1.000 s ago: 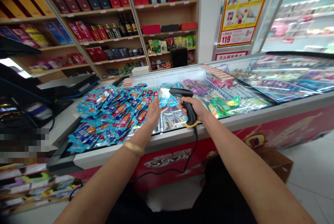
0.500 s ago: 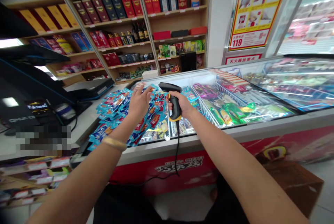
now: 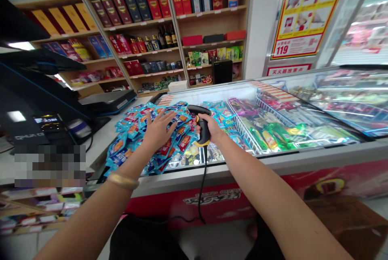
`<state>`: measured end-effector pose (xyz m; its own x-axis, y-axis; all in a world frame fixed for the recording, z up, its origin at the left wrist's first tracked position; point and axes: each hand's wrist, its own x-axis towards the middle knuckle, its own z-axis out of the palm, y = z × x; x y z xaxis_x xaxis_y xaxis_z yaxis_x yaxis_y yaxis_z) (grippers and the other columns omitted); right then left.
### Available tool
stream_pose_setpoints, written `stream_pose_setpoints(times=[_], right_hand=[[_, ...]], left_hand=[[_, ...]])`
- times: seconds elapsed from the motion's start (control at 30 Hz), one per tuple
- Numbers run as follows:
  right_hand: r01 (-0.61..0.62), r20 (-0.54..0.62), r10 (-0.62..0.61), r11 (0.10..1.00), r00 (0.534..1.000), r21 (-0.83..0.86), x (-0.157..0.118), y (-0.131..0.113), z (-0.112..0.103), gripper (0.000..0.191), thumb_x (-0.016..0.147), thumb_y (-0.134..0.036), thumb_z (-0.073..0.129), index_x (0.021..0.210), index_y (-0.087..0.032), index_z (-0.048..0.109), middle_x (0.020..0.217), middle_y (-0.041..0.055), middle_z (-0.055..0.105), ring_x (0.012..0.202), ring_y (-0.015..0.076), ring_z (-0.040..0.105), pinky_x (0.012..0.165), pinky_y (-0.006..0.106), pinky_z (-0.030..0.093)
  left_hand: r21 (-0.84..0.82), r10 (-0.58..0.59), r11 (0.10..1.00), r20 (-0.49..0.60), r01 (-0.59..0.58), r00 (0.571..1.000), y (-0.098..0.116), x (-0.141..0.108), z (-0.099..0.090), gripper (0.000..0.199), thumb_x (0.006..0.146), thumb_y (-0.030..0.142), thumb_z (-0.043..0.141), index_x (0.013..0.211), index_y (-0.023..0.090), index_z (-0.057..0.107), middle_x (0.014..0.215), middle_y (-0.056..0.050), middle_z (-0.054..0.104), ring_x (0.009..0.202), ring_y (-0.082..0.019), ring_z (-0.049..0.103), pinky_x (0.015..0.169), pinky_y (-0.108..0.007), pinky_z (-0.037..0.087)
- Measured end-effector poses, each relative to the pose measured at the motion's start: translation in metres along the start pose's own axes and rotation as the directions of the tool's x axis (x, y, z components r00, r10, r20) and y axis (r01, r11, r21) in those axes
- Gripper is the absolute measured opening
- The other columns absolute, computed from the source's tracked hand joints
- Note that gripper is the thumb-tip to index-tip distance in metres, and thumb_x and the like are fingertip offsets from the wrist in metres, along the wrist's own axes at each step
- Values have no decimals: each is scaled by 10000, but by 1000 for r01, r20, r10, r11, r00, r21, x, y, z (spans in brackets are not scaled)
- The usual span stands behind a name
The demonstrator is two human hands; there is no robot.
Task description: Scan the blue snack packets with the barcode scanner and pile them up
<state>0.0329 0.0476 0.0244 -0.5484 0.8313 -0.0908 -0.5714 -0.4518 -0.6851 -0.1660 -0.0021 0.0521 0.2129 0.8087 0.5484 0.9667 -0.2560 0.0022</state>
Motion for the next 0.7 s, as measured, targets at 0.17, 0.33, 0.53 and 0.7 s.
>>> stream_pose_setpoints(times=[0.17, 0.33, 0.53, 0.7], right_hand=[[9, -4, -9, 1000, 1000, 6, -4, 1, 2, 149, 820, -288, 552, 740, -163, 541, 602, 10, 548, 427, 70, 412, 389, 178, 378], [14, -22, -14, 1000, 1000, -9, -6, 2, 2, 139, 827, -271, 541, 748, -157, 560, 611, 21, 561, 431, 71, 420, 385, 173, 382], [-11, -29, 10, 999, 1000, -39, -13, 8, 10, 196, 863, -254, 496, 728, -144, 585, 601, 24, 561, 425, 70, 427, 377, 173, 394], [-64, -66, 57, 990, 996, -123, -14, 20, 19, 243, 895, -247, 464, 739, -134, 613, 681, 63, 650, 431, 84, 481, 398, 196, 438]], left_hand=[[4, -264, 962, -254, 274, 931, -30, -58, -39, 634, 868, 497, 523, 1446, 267, 397, 1495, -98, 423, 1432, -325, 276, 1165, -601, 70], [33, -552, 833, 2, 552, 834, -71, -129, -54, 955, 774, 568, 603, 1526, 155, 184, 1539, -218, 295, 1413, -411, 274, 1095, -644, 245], [90, -461, 887, 204, 452, 864, -68, -137, -39, 1162, 633, 635, 718, 1543, 239, 115, 1574, -196, 217, 1416, -469, 215, 1066, -675, 260], [106, -446, 895, 261, 434, 856, -52, -122, -33, 1208, 572, 653, 763, 1539, 314, 123, 1606, -182, 70, 1423, -515, 110, 1046, -726, 210]])
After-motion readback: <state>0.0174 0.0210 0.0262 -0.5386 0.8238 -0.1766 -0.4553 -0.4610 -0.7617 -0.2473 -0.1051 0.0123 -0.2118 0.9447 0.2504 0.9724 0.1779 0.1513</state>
